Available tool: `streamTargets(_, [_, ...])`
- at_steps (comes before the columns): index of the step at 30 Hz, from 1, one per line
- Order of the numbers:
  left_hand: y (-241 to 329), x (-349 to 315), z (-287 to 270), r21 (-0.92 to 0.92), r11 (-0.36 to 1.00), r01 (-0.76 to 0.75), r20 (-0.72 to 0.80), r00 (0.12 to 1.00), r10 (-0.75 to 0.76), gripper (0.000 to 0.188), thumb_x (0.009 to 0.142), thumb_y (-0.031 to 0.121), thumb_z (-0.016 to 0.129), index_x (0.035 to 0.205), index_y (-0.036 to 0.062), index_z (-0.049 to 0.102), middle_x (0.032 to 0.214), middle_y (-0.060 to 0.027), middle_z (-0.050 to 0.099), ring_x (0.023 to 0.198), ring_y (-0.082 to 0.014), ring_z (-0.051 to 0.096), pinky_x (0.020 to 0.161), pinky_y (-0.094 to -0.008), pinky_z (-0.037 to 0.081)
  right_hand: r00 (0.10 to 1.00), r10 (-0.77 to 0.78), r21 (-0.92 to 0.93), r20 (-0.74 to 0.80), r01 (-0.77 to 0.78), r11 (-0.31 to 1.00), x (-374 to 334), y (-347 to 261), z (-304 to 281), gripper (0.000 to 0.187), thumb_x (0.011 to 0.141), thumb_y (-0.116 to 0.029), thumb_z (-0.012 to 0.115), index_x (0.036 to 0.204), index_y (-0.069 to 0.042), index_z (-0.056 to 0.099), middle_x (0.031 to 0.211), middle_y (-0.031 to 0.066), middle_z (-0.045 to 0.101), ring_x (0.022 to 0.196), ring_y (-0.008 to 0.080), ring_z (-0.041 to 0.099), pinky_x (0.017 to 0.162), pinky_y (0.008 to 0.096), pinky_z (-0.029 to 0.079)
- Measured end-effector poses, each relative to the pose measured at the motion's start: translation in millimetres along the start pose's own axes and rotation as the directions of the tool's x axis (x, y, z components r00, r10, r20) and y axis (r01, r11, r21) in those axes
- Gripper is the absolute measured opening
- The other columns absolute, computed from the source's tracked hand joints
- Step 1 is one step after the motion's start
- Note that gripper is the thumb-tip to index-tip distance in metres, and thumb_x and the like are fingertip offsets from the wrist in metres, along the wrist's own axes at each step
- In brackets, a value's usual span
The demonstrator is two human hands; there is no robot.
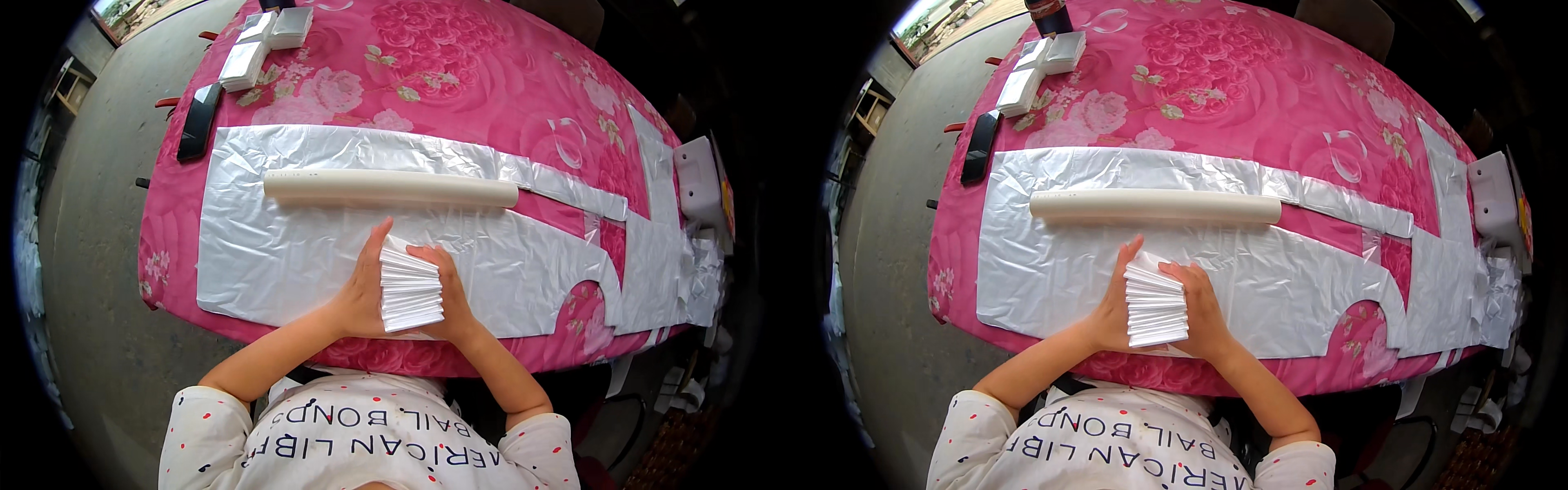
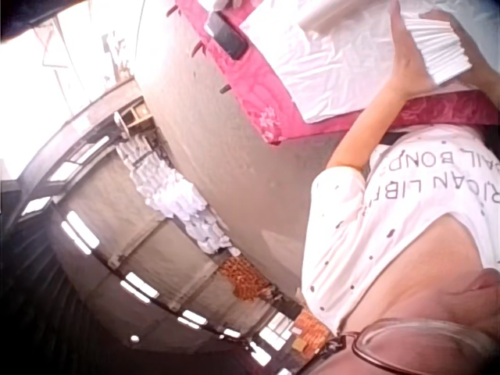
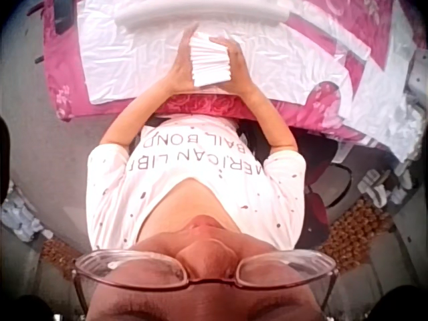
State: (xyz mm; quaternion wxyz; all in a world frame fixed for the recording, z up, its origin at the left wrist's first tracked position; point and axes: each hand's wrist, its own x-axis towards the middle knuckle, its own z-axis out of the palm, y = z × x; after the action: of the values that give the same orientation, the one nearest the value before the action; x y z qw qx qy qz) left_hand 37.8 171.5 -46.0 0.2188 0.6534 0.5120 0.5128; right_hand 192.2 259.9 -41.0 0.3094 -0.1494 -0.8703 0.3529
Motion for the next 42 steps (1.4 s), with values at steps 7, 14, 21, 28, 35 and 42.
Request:
streamTargets(7, [0.9, -1.0, 1.3, 0.091, 0.995, 0.035, -0.008, 0.999, -0.035, 0.12, 0.06, 0.035, 0.08, 0.137, -0.0054, -0.004, 0.136, -0.0302, 0.022, 0.123, -0.0454, 0.028, 0.103, -0.0522, 0.02, 0.998, 0.054, -0.015, 0.024, -0.054, 0.998, 2.0, -3.1, -0.7, 0.081, 0.062, -0.018, 0.076, 0.128, -0.003, 0.032, 0.126, 0.0131, 0.046, 0.114, 0.0348, 0.044, 0.102, 0.0468, 0.025])
streamTargets(14, [6.6, -3.4, -2.9, 0.208, 0.978, 0.013, -0.077, 0.997, 0.003, 0.097, 0.063, 0.024, 0.075, 0.132, -0.0039, 0.014, 0.128, -0.0233, 0.034, 0.118, -0.0415, 0.035, 0.102, -0.0534, 0.022, 0.957, 0.285, 0.139, 0.058, -0.29, 0.947, 5.6, -10.6, 8.1, 0.068, 0.061, -0.017, 0.075, 0.119, -0.004, 0.043, 0.113, 0.0158, 0.05, 0.103, 0.0336, 0.049, 0.089, 0.0404, 0.04])
streamTargets(21, [14.2, 32.8, -70.1, 0.124, 0.987, 0.103, -0.227, 0.971, -0.072, 0.087, 0.065, 0.018, 0.069, 0.13, -0.0051, 0.017, 0.125, -0.0251, 0.032, 0.115, -0.0415, 0.035, 0.099, -0.046, 0.027, 0.893, 0.28, 0.251, 0.352, -0.378, 0.891, 106.9, -35.6, 1.2, 0.061, 0.063, -0.013, 0.074, 0.118, -0.003, 0.047, 0.115, 0.0145, 0.05, 0.109, 0.0301, 0.05, 0.09, 0.0355, 0.041])
streamTargets(28, [-62.8, 129.7, -175.0, -0.389, 0.782, 0.486, -0.208, 0.781, -0.589, 0.071, 0.079, 0.024, 0.061, 0.13, -0.0061, 0.023, 0.127, -0.0251, 0.033, 0.121, -0.0356, 0.034, 0.101, -0.0425, 0.027, 0.784, 0.369, 0.584, 0.5, -0.62, 0.524, 265.4, 17.7, 49.3, 0.044, 0.083, -0.023, 0.064, 0.119, -0.001, 0.05, 0.114, 0.0074, 0.055, 0.104, 0.0163, 0.054, 0.088, 0.0317, 0.044])
streamTargets(35, [-104.4, 146.4, -216.3, 0.582, 0.728, 0.361, -0.41, 0.904, -0.12, 0.081, 0.074, 0.023, 0.068, 0.135, -0.002, 0.022, 0.134, -0.0251, 0.028, 0.128, -0.0375, 0.025, 0.107, -0.0413, 0.021, 0.609, 0.493, 0.512, 0.621, -0.792, 0.333, 367.1, 81.4, 109.3, 0.046, 0.084, -0.04, 0.059, 0.116, -0.007, 0.054, 0.108, 0.0055, 0.057, 0.098, 0.0189, 0.054, 0.082, 0.0313, 0.043])
streamTargets(42, [-168.4, 135.5, -235.5, 0.91, 0.359, 0.205, -0.227, 0.974, 0.02, 0.073, 0.069, 0.018, 0.069, 0.131, 0.0026, 0.034, 0.132, -0.0136, 0.036, 0.127, -0.0281, 0.031, 0.107, -0.0451, 0.021, 0.539, 0.592, 0.458, 0.599, -0.837, 0.298, 387.6, 69.1, 127.8, 0.041, 0.088, -0.041, 0.05, 0.111, -0.008, 0.057, 0.102, 0.0065, 0.059, 0.096, 0.0176, 0.053, 0.083, 0.0306, 0.041])
